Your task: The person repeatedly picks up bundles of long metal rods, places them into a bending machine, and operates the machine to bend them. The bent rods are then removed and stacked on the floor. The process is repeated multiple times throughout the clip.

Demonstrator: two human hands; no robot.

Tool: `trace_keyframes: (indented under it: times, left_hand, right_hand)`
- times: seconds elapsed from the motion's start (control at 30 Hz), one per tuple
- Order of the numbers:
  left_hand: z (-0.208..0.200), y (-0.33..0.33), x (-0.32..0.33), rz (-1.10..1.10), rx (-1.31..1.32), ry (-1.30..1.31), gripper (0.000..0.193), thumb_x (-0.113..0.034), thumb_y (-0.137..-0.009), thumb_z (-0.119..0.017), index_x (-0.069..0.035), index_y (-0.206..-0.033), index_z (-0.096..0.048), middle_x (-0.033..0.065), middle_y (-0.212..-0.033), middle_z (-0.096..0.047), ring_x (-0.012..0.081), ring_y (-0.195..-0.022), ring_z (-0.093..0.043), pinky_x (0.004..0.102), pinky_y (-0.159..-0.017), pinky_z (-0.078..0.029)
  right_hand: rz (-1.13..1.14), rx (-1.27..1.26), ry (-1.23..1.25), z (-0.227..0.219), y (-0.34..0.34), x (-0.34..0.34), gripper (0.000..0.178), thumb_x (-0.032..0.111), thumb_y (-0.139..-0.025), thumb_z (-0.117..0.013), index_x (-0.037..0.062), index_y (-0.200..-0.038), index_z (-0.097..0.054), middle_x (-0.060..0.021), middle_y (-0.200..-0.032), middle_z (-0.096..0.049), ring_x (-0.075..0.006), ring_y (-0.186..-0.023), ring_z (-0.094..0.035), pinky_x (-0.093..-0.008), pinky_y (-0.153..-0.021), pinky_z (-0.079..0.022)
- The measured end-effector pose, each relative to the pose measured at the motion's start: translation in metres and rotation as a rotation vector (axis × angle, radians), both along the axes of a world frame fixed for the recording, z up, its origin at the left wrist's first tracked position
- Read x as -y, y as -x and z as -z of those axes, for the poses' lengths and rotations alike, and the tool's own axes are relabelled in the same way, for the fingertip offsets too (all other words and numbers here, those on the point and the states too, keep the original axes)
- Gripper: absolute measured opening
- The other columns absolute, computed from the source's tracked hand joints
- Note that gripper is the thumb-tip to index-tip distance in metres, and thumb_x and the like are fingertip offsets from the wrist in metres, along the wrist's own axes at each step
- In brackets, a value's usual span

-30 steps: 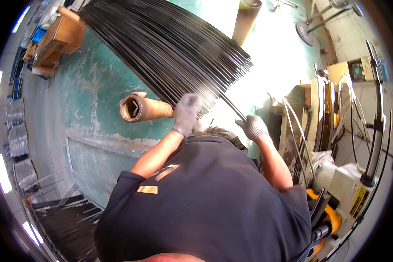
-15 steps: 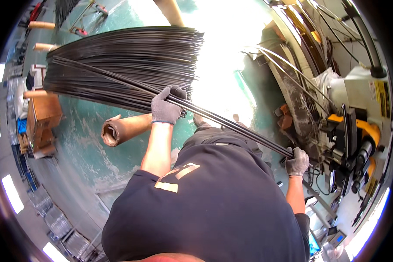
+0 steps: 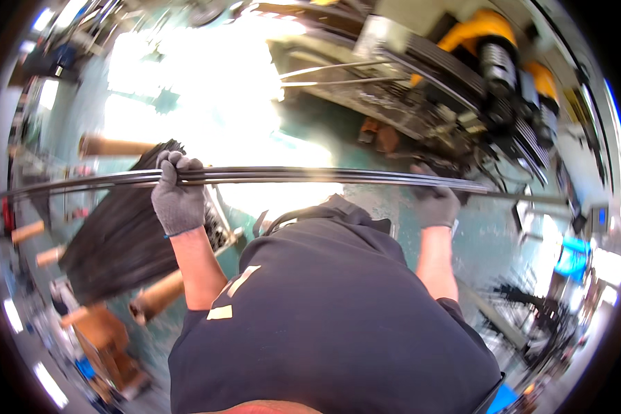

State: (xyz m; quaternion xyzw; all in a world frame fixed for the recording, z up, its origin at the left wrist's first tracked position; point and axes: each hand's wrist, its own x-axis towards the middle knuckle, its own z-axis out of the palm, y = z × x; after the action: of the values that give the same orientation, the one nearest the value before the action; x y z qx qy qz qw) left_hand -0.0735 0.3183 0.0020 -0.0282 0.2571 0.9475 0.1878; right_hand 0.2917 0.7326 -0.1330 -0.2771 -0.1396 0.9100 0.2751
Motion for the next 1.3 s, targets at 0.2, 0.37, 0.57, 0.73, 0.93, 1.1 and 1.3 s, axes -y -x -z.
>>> trace_keyframes:
  times: [0.2,0.37,0.57,0.73,0.93,1.1,1.3]
  left_hand:
    - [-0.015,0.003,-0.136,0.295,-0.001,0.061,0.026,-0.015,-0.102,-0.060,0.001,-0.123,-0.060,0.0125,-0.110,-0.064,0.0315,-0.105,-0.062,0.0595,-0.118,-0.038]
    - [-0.021,0.111,-0.136,0.393,-0.248,-0.045,0.037,-0.012,-0.100,-0.058,0.008,-0.132,-0.060,0.0186,-0.127,-0.069,0.0326,-0.124,-0.063,0.0575,-0.123,-0.034]
    - [0.003,0.180,-0.181,0.353,-0.080,0.023,0.025,-0.014,-0.104,-0.055,0.003,-0.121,-0.064,0.0153,-0.115,-0.072,0.0337,-0.114,-0.066,0.0575,-0.117,-0.043]
    - [0.035,0.217,-0.257,0.367,-0.016,0.247,0.027,-0.020,-0.108,-0.053,0.004,-0.114,-0.064,0.0204,-0.110,-0.070,0.0340,-0.109,-0.067,0.0484,-0.101,-0.057]
    - [0.059,0.208,-0.332,0.476,0.064,0.154,0.027,-0.014,-0.108,-0.051,0.010,-0.114,-0.061,0.0231,-0.109,-0.069,0.0339,-0.106,-0.067,0.0476,-0.103,-0.057]
    - [0.075,0.185,-0.397,0.508,0.165,0.150,0.025,-0.010,-0.105,-0.053,0.009,-0.120,-0.057,0.0241,-0.119,-0.065,0.0362,-0.109,-0.066,0.0505,-0.102,-0.058]
    - [0.078,0.164,-0.441,0.550,0.096,0.228,0.031,-0.020,-0.108,-0.054,0.007,-0.120,-0.062,0.0201,-0.118,-0.069,0.0336,-0.112,-0.065,0.0487,-0.108,-0.053]
  right_hand:
    - [0.393,0.151,0.058,-0.047,0.054,-0.029,0.012,0.005,-0.100,-0.059,-0.0046,-0.105,-0.066,-0.0184,-0.107,-0.068,-0.0325,-0.104,-0.067,-0.0527,-0.102,-0.057]
    - [0.635,0.276,-0.069,-0.050,-0.006,-0.111,0.021,0.017,-0.099,-0.069,-0.0030,-0.107,-0.067,-0.0147,-0.101,-0.072,-0.0301,-0.097,-0.071,-0.0463,-0.093,-0.061]
    - [0.983,0.514,-0.021,-0.066,-0.032,-0.190,0.029,0.031,-0.094,-0.076,0.0076,-0.109,-0.069,-0.0058,-0.098,-0.075,-0.0234,-0.091,-0.072,-0.0416,-0.083,-0.062]
    - [0.902,0.763,-0.597,-0.050,-0.009,-0.217,0.025,0.020,-0.097,-0.073,0.0102,-0.120,-0.069,-0.0062,-0.110,-0.073,-0.0229,-0.100,-0.070,-0.0416,-0.085,-0.059]
    - [0.958,0.304,-0.254,-0.118,0.095,-0.217,0.038,0.027,-0.097,-0.067,0.0028,-0.126,-0.068,-0.0118,-0.122,-0.072,-0.0269,-0.105,-0.070,-0.0408,-0.094,-0.056]
    - [1.091,0.451,-0.300,-0.100,0.074,-0.246,0.043,0.031,-0.094,-0.071,0.0012,-0.125,-0.069,-0.0119,-0.116,-0.072,-0.0256,-0.100,-0.069,-0.0366,-0.089,-0.055]
    - [1.043,0.531,-0.259,-0.084,0.073,-0.264,0.041,0.038,-0.095,-0.072,0.0047,-0.119,-0.069,-0.0067,-0.100,-0.070,-0.0218,-0.086,-0.068,-0.0364,-0.077,-0.055]
